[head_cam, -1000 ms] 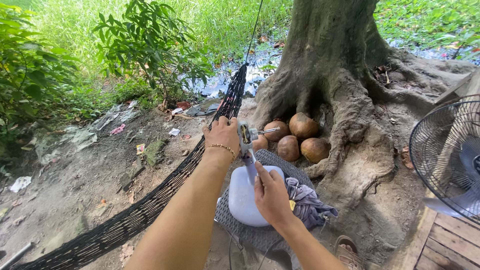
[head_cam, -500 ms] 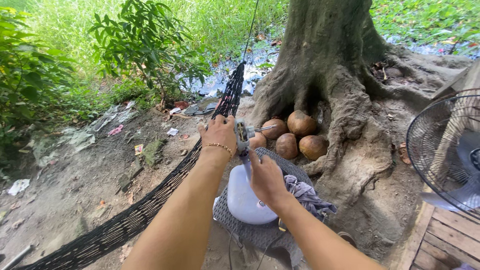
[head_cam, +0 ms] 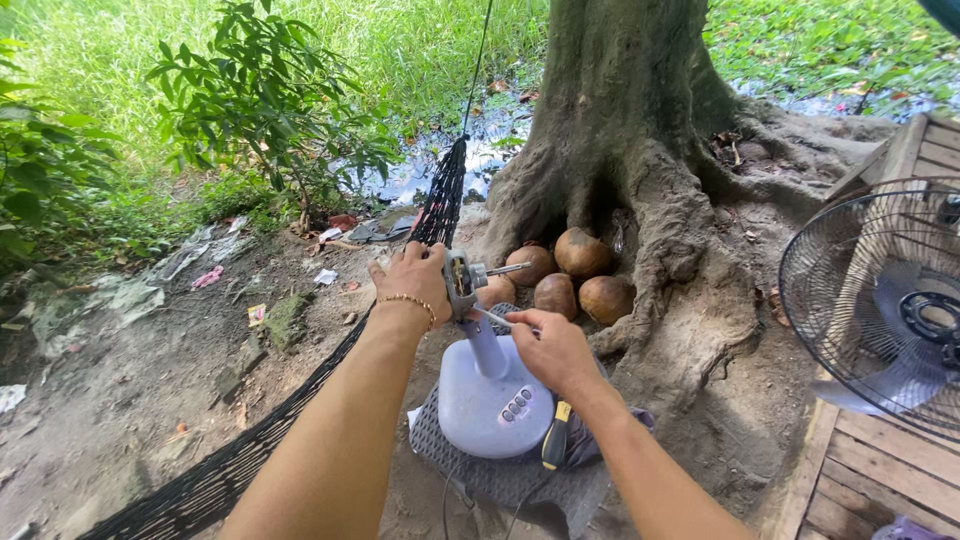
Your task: The person services a pedestal fan outdoors, holding the fan motor head steady with one hand while using a screwdriver to loosen and remove screws from the motor housing. They reposition the fan head repeatedly to reach different screws and continue unscrewing components of the fan assembly.
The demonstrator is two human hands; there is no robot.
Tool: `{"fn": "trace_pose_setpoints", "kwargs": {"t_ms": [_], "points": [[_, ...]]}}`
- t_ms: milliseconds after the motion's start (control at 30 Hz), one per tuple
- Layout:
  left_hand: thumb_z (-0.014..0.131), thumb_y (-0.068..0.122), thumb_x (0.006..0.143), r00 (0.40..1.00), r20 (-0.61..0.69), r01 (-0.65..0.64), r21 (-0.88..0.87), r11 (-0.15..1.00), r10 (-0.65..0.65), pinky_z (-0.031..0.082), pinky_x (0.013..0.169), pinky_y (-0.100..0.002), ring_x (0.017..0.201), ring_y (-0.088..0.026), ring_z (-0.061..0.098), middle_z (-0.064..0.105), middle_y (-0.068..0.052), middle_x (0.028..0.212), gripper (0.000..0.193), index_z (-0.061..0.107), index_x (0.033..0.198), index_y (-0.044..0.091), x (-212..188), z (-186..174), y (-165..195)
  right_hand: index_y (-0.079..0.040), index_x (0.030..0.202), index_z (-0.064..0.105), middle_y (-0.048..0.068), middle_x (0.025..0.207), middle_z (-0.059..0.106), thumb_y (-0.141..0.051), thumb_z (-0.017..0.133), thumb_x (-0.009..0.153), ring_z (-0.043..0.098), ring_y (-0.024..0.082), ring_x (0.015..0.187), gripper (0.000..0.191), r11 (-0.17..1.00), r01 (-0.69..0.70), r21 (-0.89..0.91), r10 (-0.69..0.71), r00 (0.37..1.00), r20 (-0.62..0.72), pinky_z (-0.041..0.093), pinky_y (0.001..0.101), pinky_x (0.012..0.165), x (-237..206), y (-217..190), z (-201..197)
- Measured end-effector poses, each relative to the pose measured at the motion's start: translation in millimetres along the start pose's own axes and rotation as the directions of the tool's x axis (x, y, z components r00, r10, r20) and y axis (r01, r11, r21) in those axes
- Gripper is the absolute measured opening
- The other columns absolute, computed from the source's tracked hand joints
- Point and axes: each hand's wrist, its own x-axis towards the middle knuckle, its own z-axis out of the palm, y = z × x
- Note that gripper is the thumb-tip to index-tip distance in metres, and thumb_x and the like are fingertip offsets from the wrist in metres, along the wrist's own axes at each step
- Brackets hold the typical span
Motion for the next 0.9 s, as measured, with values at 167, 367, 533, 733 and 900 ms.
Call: {"fn": "trace_pose_setpoints", "kwargs": {"t_ms": [167,367,533,733,900], "points": [[0.08,0.048,0.083,0.996,0.068,0.06,-0.098,0.993,-0.054,0.015,0.122,-0.071,0.145,-0.028,0.041,0.046,-0.006,0.149,0.076,0.047,0.147,0.023,-13,-17,4,-0.012,0.122,0.073,0.012,0.088,0.077,-0.033,0.054,0.097,0.072,0.019,0.077,0.038,0.998,-0.019,0.06,0.023,0.997,-0.076,0.054,0.0342,0.072,2,16,6],[0.074,0.028,0.086,0.994,0.105,0.045,-0.154,0.987,-0.029,0.011,0.122,-0.073,0.149,-0.02,0.037,0.033,0.007,0.164,0.072,0.044,0.151,0.035,6,-10,-1,-0.002,0.125,0.071,0.0,0.074,0.047,-0.029,0.05,0.105,0.04,0.011,0.061,0.039,0.726,-0.287,0.625,0.215,0.958,0.19,0.036,0.0322,0.053,-9,23,20],[0.071,0.027,0.089,0.993,0.119,0.038,-0.137,0.99,-0.022,0.01,0.123,-0.071,0.152,-0.018,0.032,0.03,0.007,0.166,0.073,0.039,0.154,0.035,14,-1,-7,-0.004,0.127,0.07,0.002,0.08,0.062,-0.027,0.049,0.103,0.053,0.01,0.07,0.039,0.916,-0.086,0.393,0.095,0.996,-0.003,0.046,0.0276,0.064,-20,20,36],[0.067,0.032,0.092,0.993,0.117,0.052,-0.156,0.986,-0.034,0.01,0.124,-0.068,0.153,-0.02,0.03,0.028,0.006,0.166,0.069,0.038,0.155,0.035,11,-1,-3,-0.006,0.131,0.065,0.003,0.092,0.069,-0.022,0.048,0.104,0.064,0.01,0.078,0.035,0.919,0.189,0.345,-0.128,0.973,-0.194,0.051,0.0295,0.074,-29,13,63],[0.064,0.03,0.094,0.991,0.123,0.07,-0.166,0.984,-0.05,0.009,0.125,-0.067,0.152,-0.02,0.03,0.028,0.007,0.166,0.066,0.038,0.155,0.035,7,-3,-3,-0.017,0.144,0.059,0.017,0.081,0.057,-0.011,0.057,0.099,0.055,0.026,0.07,0.046,0.959,0.207,0.192,-0.189,0.976,-0.111,0.047,0.0425,0.064,-44,21,71]]}}
